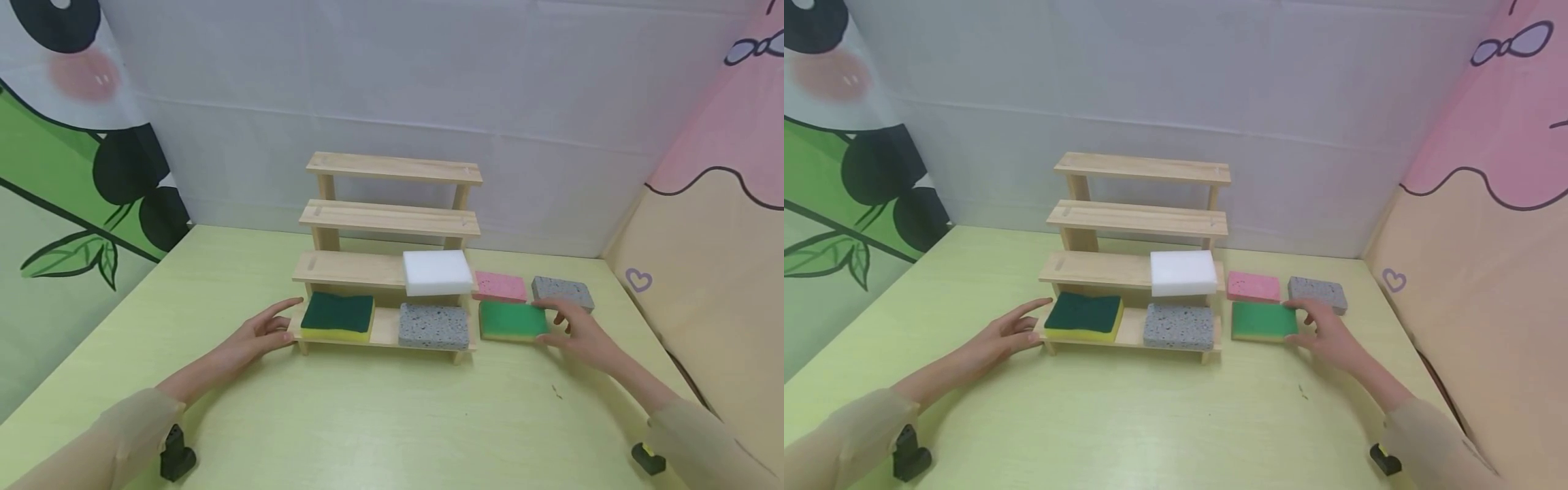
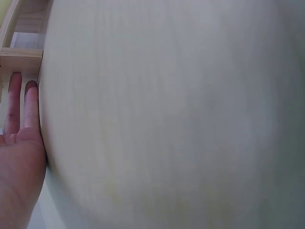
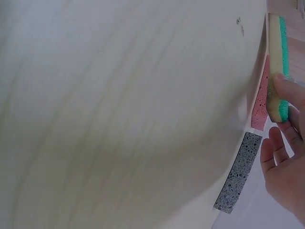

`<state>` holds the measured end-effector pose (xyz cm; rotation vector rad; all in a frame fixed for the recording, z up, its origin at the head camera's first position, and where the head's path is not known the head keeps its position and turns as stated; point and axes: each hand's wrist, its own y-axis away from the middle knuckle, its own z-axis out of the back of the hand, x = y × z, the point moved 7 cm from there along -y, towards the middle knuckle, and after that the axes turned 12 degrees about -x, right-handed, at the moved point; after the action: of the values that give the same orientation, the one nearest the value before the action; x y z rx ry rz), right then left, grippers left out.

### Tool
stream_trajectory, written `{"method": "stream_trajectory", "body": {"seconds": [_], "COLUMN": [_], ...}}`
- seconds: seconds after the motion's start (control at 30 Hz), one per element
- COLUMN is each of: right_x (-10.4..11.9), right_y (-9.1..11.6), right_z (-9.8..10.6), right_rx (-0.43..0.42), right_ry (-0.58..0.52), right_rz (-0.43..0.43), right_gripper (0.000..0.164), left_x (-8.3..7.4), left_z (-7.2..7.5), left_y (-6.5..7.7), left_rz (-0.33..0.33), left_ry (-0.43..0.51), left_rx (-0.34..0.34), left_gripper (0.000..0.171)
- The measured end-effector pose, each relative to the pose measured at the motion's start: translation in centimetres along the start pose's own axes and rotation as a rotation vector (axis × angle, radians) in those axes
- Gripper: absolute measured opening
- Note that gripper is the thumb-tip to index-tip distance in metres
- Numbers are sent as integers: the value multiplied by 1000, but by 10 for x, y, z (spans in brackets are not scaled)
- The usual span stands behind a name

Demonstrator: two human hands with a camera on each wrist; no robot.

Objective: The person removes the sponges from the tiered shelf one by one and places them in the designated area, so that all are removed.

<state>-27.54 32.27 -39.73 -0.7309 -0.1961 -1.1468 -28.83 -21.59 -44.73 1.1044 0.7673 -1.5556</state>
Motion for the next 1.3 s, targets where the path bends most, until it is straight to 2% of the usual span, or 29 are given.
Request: {"method": "stream_trajectory", "body": {"seconds": [0.17, 0.4, 0.57, 0.67, 1.3], "right_x": [-5, -5, -11, -13, -19], "right_y": [-1, -3, -4, -5, -6], "right_z": [-8, -11, -17, -18, -20], "right_rx": [56, 102, 145, 159, 195], "right_ry": [-2, -18, -36, -34, -30], "right_rz": [-48, -65, -89, -94, -111], "right_gripper": [59, 60, 63, 64, 66], "left_x": [1, 5, 5, 3, 3], "left_z": [0, 2, 1, 0, 0], "left_y": [0, -1, -1, -1, -2], "left_rz": [-3, 15, -2, -18, -9], "left_ry": [-1, -3, 6, 21, 9], "left_rx": [3, -12, 1, 9, 3], "left_gripper": [64, 63, 64, 65, 66]}}
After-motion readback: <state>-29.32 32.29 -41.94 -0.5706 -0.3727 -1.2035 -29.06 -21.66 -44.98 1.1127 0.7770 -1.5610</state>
